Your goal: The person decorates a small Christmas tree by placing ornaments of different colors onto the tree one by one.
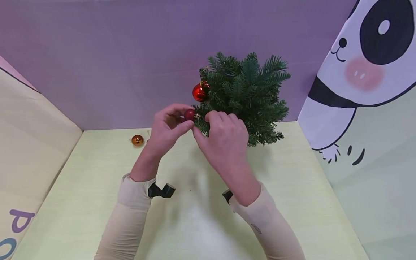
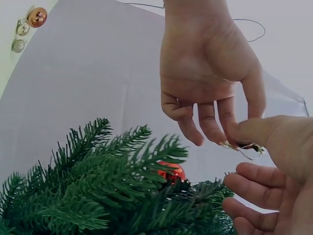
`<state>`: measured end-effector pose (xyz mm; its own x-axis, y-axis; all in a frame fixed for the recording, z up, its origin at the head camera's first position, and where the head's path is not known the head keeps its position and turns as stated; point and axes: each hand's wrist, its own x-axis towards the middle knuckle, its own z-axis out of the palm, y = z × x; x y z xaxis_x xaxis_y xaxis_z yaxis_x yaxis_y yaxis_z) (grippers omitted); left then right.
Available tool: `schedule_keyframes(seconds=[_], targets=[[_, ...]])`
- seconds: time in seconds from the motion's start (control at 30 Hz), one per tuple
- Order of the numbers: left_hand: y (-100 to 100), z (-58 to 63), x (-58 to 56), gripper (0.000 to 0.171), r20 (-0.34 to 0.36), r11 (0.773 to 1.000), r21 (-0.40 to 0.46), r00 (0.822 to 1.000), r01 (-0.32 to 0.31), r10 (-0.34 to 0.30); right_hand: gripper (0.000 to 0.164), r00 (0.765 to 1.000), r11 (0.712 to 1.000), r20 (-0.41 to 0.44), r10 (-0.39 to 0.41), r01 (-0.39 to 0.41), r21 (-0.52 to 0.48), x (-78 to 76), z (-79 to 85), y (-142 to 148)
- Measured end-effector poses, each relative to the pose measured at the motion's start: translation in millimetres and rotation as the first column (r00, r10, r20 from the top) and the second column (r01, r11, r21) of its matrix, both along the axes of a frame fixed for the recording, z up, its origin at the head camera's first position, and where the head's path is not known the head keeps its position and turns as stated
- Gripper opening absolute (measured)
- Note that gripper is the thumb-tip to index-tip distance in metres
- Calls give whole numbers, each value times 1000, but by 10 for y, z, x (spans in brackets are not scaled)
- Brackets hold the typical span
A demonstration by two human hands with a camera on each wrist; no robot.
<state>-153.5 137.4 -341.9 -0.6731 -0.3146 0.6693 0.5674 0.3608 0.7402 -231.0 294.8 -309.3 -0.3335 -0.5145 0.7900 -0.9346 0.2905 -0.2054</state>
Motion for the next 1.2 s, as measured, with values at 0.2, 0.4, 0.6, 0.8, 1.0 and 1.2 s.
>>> schedule_keyframes(seconds=[0.2,0.4,0.6,0.8,1.0,1.2], targets=[[-6,-15,21,31,2,1000,1,1000,-5,5,15,1000,999,5,-2,2,-34,5,-11,-24],[-19,-32,27,29,10,1000,8,1000,-19,19,16,1000,999,7,4,-4,-38,5,-29,8],[-30,-48,26,26,20,999,13,999,-34,34,19,1000,998,-24,16,-17,-66,-16,-53,45],[-35,-81,36,26,46,999,13,998,-40,39,20,998,992,-28,65,-67,-111,-41,-68,76],[-59,-162,23,26,82,999,5,996,-33,33,13,983,974,54,175,-165,-153,-65,-38,89],[-71,-215,25,24,109,1000,23,994,-17,14,11,957,968,164,238,-222,-114,-73,60,112]])
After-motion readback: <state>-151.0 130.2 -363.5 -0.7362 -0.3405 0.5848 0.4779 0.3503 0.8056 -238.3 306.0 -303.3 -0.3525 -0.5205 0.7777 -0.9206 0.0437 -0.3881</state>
